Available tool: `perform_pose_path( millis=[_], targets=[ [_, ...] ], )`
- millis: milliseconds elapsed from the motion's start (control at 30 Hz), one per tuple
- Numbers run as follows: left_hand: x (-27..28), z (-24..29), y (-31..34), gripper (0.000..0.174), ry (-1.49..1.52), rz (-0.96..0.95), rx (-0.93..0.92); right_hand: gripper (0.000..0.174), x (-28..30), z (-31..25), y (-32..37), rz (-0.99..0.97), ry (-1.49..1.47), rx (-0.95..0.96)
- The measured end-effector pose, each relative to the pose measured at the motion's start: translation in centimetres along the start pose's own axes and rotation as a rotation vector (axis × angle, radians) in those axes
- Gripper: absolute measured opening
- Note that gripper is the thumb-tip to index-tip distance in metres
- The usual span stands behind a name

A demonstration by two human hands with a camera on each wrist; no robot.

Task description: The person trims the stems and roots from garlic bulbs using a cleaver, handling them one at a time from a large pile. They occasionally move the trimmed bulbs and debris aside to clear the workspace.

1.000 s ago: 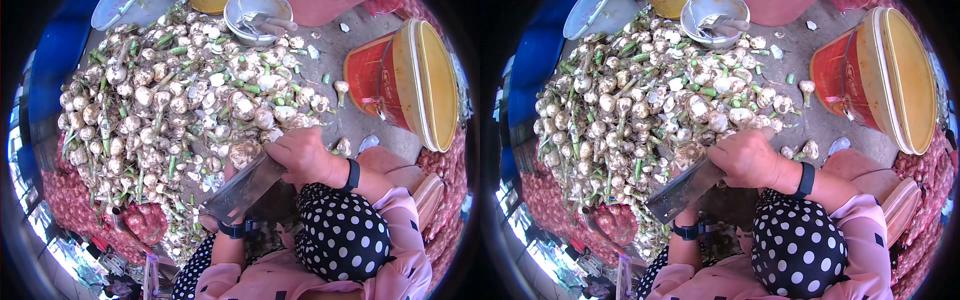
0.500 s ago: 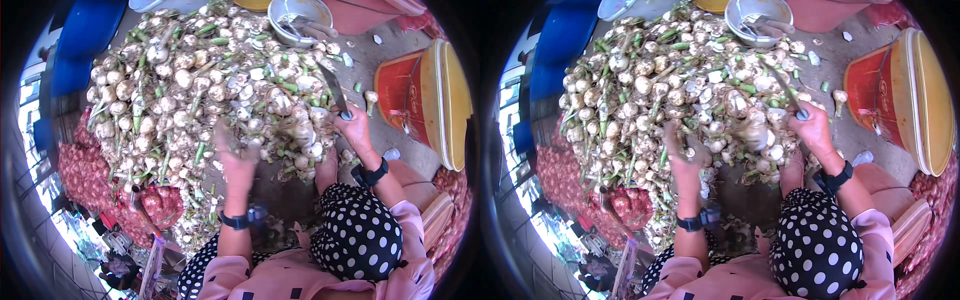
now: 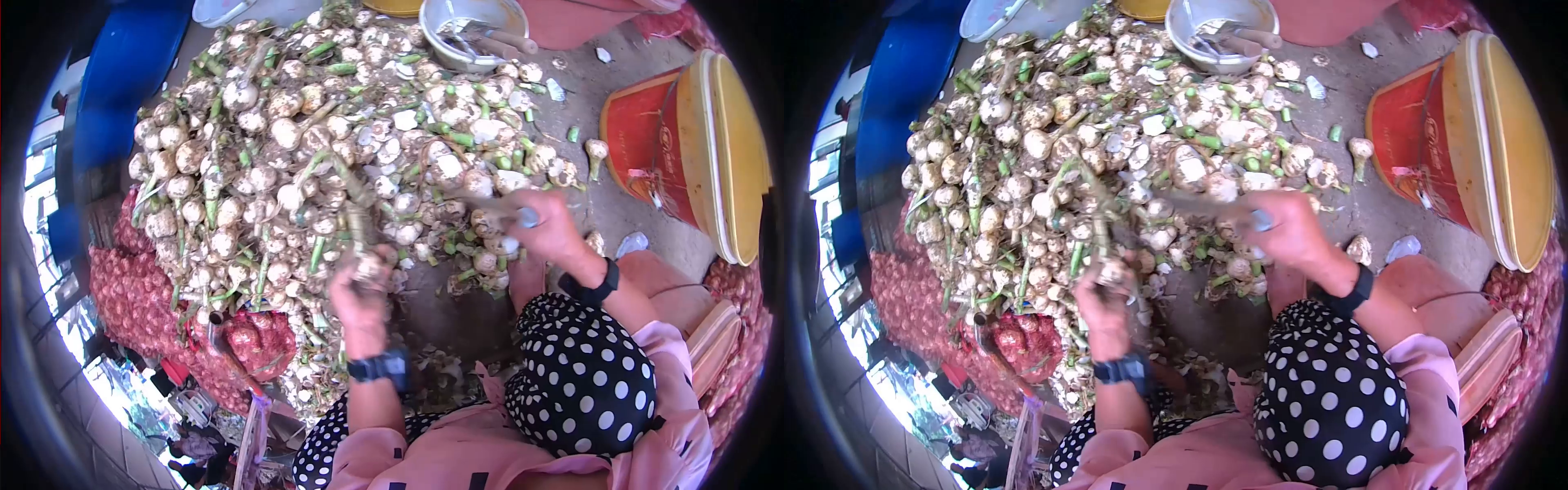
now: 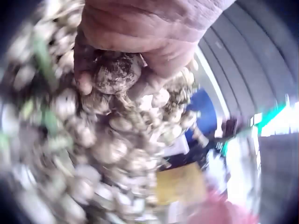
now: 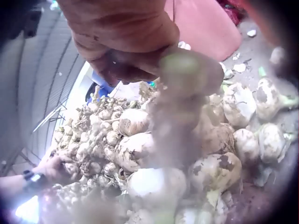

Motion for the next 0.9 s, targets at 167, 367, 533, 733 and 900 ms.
perform_pose_path(
  millis=[167,367,533,733,900],
  targets=[
    [-4.2,-8.1,3.6,0.047,0.084,-0.079,0.094,0.012,0.0,-5.6,0.3,0.025,0.267,0.269],
    [-9.7,-7.6,5.1,0.051,-0.246,-0.342,0.132,0.011,0.6,1.1,-0.7,0.022,0.162,0.0],
    [-13.8,-7.6,4.9,0.056,-0.993,-0.559,-0.222,0.019,-0.3,-0.5,-0.3,-0.235,-0.327,-0.248],
    [-12.9,-10.4,6.3,0.039,-0.183,-0.232,0.427,0.017,2.6,-6.2,0.3,0.142,-0.005,0.413],
    [-14.0,-9.1,5.2,0.037,-0.237,-0.452,0.149,0.033,2.0,-7.5,1.5,0.053,0.297,0.512]
  ],
)
Point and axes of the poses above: each hand's wrist, its own y-axis away from the middle knuckle, its own x-axis out of the back of the hand, z = x × y, the point moved 9 cm from there along -y, towards the middle knuckle, and after that the axes turned 13 degrees about y, right-handed, at the moved point
